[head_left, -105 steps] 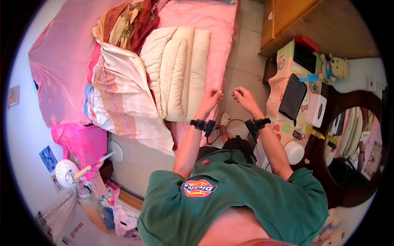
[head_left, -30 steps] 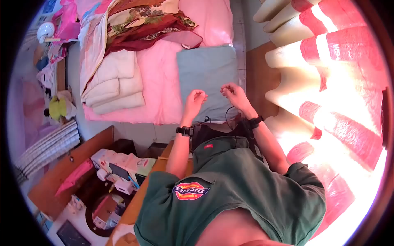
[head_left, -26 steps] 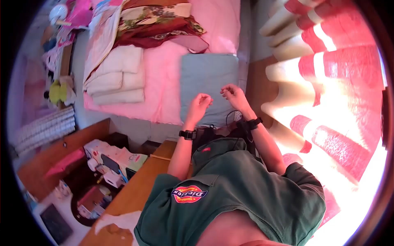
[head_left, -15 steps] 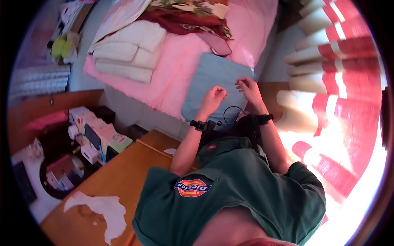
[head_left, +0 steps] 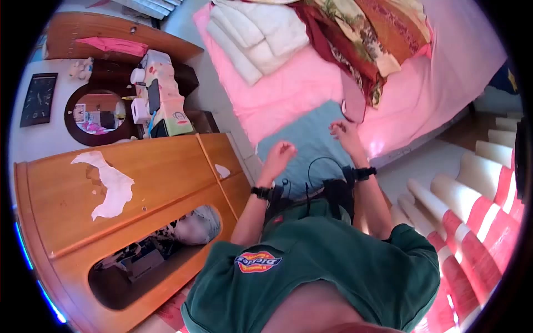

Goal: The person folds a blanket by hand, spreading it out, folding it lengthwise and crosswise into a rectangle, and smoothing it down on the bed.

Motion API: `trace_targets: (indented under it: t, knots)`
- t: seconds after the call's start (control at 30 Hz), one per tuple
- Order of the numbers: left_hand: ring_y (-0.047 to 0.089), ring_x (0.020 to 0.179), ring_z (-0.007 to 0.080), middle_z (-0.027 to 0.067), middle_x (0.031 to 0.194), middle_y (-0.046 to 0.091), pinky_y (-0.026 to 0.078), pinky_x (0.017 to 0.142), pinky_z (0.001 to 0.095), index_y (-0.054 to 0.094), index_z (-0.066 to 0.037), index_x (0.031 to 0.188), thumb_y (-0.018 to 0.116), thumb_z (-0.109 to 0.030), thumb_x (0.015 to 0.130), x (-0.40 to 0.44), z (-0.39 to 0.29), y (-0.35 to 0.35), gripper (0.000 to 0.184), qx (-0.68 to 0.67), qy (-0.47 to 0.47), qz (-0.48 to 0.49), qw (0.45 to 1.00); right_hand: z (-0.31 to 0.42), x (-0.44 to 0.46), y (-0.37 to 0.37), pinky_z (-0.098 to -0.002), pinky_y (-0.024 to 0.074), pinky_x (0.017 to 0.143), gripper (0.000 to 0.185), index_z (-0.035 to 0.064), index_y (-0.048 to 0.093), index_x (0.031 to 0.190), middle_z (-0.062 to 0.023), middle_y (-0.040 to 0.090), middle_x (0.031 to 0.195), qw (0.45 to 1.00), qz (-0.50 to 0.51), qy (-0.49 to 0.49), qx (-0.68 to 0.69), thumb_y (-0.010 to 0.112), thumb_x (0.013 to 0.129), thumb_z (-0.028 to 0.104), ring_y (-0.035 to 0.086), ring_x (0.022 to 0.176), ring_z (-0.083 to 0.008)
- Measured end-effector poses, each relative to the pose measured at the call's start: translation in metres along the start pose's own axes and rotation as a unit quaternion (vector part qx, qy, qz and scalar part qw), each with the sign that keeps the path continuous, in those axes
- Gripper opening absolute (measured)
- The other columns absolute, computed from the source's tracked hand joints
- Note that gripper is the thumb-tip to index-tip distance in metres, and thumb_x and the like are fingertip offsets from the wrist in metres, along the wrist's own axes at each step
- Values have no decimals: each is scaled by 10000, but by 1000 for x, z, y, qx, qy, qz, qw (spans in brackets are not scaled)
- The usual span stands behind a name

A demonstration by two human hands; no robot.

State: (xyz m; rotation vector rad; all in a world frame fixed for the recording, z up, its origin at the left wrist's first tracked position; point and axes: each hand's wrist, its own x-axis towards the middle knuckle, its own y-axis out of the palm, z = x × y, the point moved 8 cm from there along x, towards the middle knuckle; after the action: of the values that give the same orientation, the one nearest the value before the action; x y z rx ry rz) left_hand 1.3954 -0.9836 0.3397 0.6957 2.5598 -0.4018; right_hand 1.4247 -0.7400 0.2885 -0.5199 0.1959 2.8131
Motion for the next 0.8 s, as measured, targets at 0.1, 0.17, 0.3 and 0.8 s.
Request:
trace_targets:
  t: [0.1, 0.17, 0.3, 0.8]
  knots:
    - [598, 803, 119, 68, 927, 638, 470, 714, 256, 536, -17, 996, 534, -189, 921, -7, -21, 32, 188, -51, -14, -3, 999, 11, 3, -16, -255, 493, 642, 144, 11, 567, 985, -66, 646, 898, 1000, 13, 7, -6, 490, 899, 95, 610, 770, -128]
    - [602, 807, 124, 66, 923, 637, 473, 709, 260, 539, -17, 992, 529, -185, 922, -4, -36, 49, 183, -57, 2, -14, 998, 16, 7, -20, -253, 496, 639, 139, 12, 567, 979, -67, 648, 891, 1000, 20, 15, 6, 486, 898, 90, 612, 761, -126]
    - [605, 823, 132, 71, 923, 637, 477, 719, 263, 543, -16, 986, 524, -185, 929, 12, -52, 76, 179, -92, 21, -43, 995, 22, 19, -10, -253, 499, 645, 140, 13, 569, 974, -67, 648, 899, 998, 66, 5, 7, 487, 899, 97, 613, 765, -124]
    - [612, 812, 143, 76, 895, 638, 485, 716, 271, 557, -22, 939, 526, -177, 927, 39, -49, 108, 158, -208, 29, -46, 977, 58, -7, -42, -250, 489, 649, 129, 9, 569, 970, -65, 644, 896, 999, 20, -14, -28, 497, 901, 92, 608, 777, -130]
